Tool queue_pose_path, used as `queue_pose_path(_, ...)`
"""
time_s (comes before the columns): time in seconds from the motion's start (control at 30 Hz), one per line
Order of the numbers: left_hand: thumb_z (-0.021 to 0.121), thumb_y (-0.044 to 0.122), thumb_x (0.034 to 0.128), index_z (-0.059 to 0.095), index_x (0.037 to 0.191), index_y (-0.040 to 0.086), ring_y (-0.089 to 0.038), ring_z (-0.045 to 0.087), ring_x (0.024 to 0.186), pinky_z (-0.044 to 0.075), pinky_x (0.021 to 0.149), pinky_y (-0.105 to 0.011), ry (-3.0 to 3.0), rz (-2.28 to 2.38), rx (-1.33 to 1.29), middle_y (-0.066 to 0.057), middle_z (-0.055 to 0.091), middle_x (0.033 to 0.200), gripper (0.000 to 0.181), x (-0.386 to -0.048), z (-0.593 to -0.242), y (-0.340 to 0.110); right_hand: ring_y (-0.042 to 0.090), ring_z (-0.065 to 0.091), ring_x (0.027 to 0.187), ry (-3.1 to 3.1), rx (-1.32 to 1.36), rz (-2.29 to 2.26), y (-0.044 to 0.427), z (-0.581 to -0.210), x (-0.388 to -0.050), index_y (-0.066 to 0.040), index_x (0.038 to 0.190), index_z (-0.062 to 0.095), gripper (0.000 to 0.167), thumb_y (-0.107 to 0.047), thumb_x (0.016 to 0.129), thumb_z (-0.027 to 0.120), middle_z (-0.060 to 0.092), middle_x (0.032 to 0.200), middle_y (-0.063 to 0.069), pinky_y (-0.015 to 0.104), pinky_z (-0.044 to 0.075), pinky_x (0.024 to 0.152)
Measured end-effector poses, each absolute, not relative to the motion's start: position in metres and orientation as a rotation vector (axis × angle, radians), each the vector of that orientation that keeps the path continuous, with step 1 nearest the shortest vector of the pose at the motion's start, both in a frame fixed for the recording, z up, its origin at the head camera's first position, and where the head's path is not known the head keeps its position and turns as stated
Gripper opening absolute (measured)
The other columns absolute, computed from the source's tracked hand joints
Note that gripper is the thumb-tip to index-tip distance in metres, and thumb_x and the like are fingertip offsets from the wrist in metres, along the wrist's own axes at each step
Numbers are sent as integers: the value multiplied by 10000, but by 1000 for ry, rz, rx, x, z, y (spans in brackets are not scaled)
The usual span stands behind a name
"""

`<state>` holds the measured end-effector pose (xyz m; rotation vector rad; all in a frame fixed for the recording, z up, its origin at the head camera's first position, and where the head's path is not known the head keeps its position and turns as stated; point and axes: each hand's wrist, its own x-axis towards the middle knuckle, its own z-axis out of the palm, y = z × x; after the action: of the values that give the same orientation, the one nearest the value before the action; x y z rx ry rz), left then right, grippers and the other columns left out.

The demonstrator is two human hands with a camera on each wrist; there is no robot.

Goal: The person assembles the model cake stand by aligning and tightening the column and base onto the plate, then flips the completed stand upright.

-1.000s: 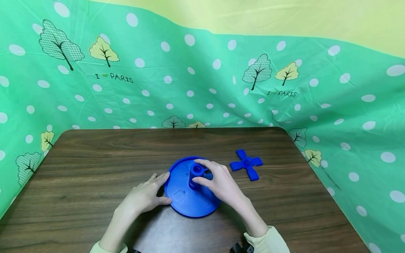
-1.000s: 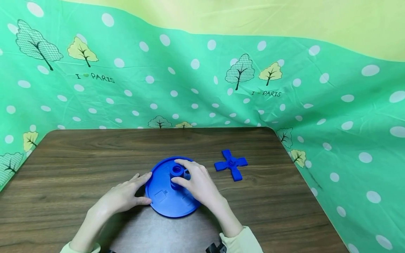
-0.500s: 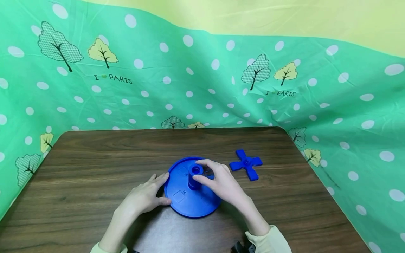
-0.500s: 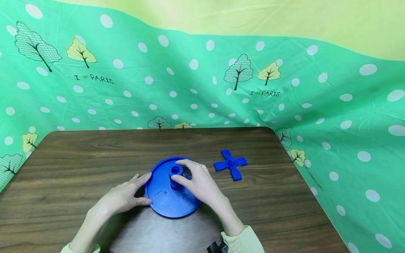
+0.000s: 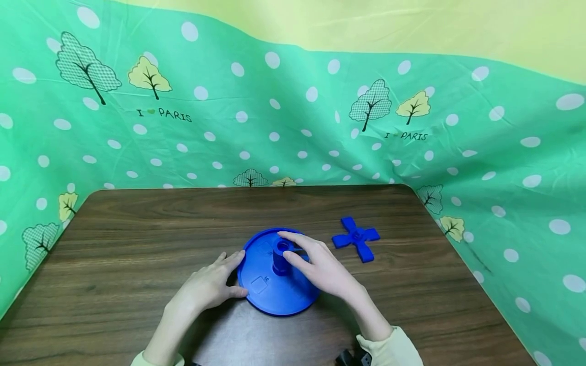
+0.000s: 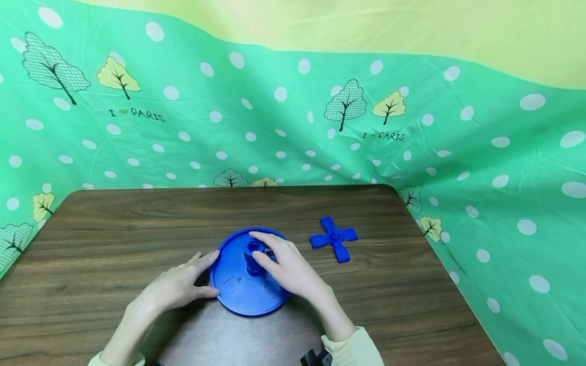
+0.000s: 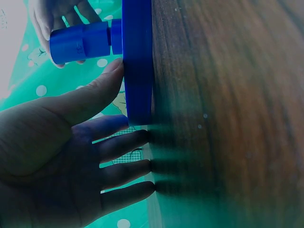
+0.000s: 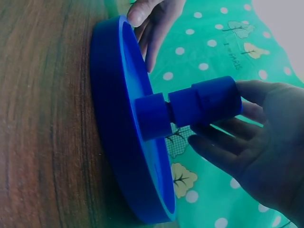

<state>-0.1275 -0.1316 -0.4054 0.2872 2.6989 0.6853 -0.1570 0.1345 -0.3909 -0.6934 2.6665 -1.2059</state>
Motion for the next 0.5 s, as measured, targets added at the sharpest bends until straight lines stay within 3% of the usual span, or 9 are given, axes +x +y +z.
queue_pose_path(0.27,798,468,864,381,1604,187,-410,319,1553,314,1110,-795,2695,684,271,-70,390,1665,895,-128,-406,-131,187,629,1301,2777,-624,-1209,130,-392,-157,-265,1376,599,417,-411,993,676,660,1388,-19,477,550,1060)
queue_pose_path(0.5,800,486,856,389,1601,184,-423,331,1544,325,1097,-799,2702,675,278,-86,403,1657,903,-128,-406,-130,232,564,1406,2678,-628,-1245,135,-390,-158,-305,1506,504,535,-428,1006,652,568,1524,-27,519,510,1115)
